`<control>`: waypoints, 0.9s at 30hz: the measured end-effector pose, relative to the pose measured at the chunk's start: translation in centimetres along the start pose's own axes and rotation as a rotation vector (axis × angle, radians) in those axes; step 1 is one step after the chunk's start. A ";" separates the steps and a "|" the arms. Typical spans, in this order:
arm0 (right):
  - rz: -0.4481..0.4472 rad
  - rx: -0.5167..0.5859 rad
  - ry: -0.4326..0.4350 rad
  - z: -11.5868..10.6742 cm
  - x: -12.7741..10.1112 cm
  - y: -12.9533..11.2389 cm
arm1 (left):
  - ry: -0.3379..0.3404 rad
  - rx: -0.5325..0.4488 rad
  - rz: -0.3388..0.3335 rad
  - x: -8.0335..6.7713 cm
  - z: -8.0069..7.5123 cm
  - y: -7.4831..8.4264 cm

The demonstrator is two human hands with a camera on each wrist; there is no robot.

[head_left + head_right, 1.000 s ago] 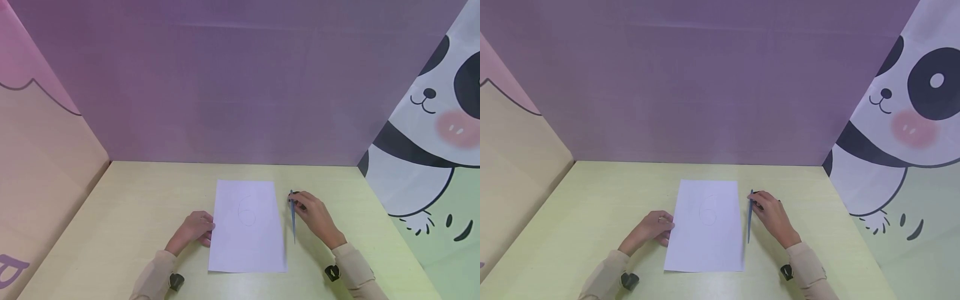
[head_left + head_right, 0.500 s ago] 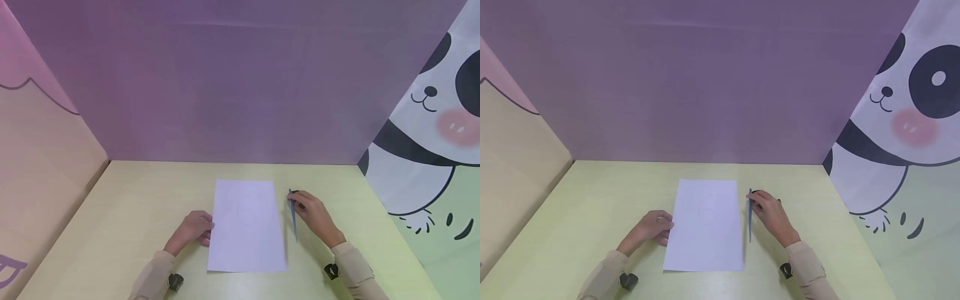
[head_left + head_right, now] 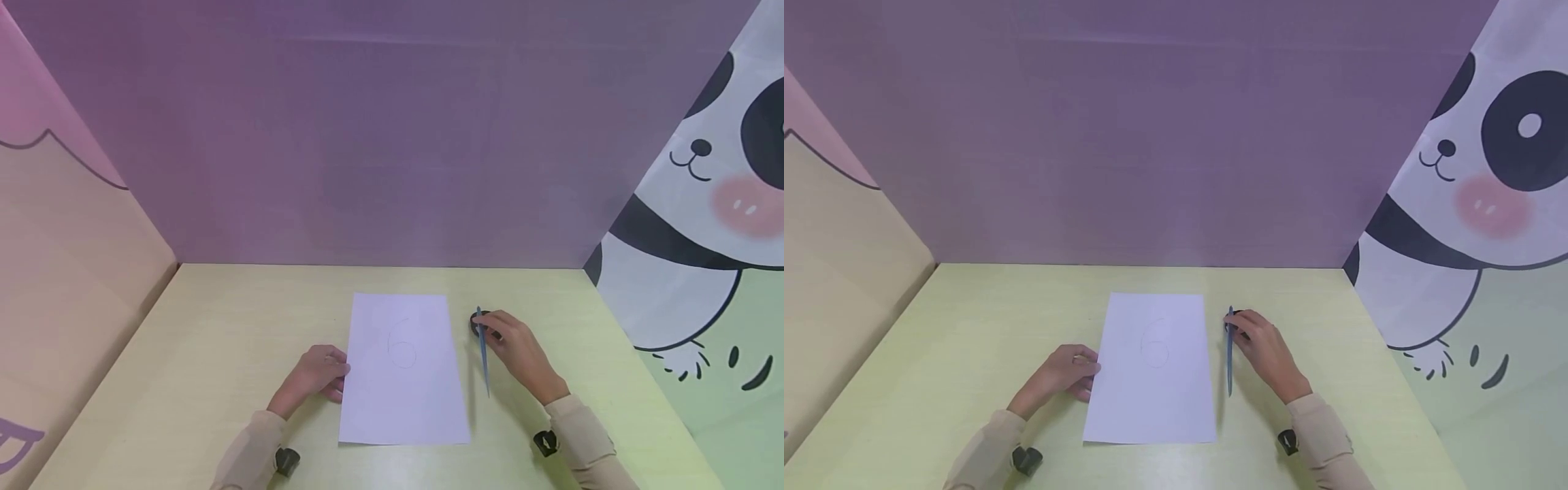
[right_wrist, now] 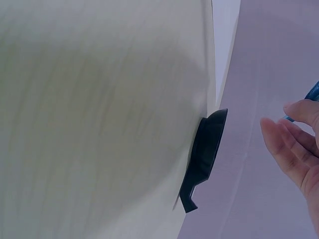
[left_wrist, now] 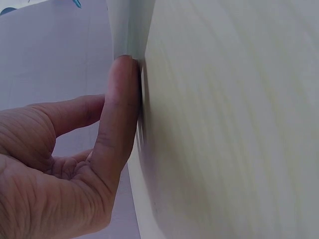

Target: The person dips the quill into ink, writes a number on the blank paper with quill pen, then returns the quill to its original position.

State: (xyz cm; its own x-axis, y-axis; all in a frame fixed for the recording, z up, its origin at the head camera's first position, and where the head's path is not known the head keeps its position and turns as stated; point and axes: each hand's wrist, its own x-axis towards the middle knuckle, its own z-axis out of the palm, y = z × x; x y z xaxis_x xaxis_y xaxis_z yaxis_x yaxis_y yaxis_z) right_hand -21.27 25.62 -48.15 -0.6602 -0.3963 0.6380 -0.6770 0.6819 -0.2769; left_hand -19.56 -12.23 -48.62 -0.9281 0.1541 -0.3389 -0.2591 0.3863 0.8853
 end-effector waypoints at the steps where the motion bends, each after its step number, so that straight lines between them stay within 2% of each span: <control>1: -0.002 0.002 0.001 0.0 0.0 0.0 | 0.000 0.000 -0.001 0.0 0.0 0.0; 27: 0.051 -0.025 -0.008 -1.0 -0.9 0.8 | 0.012 0.015 -0.009 -0.1 0.1 0.1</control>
State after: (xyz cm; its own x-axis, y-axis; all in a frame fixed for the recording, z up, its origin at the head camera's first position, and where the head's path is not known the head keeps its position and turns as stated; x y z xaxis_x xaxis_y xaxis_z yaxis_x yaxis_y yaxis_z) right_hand -20.87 27.17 -48.20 -0.6961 -0.3660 0.6176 -0.6342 0.7166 -0.2902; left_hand -19.44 -12.10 -48.56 -0.9288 0.1396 -0.3433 -0.2638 0.4016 0.8770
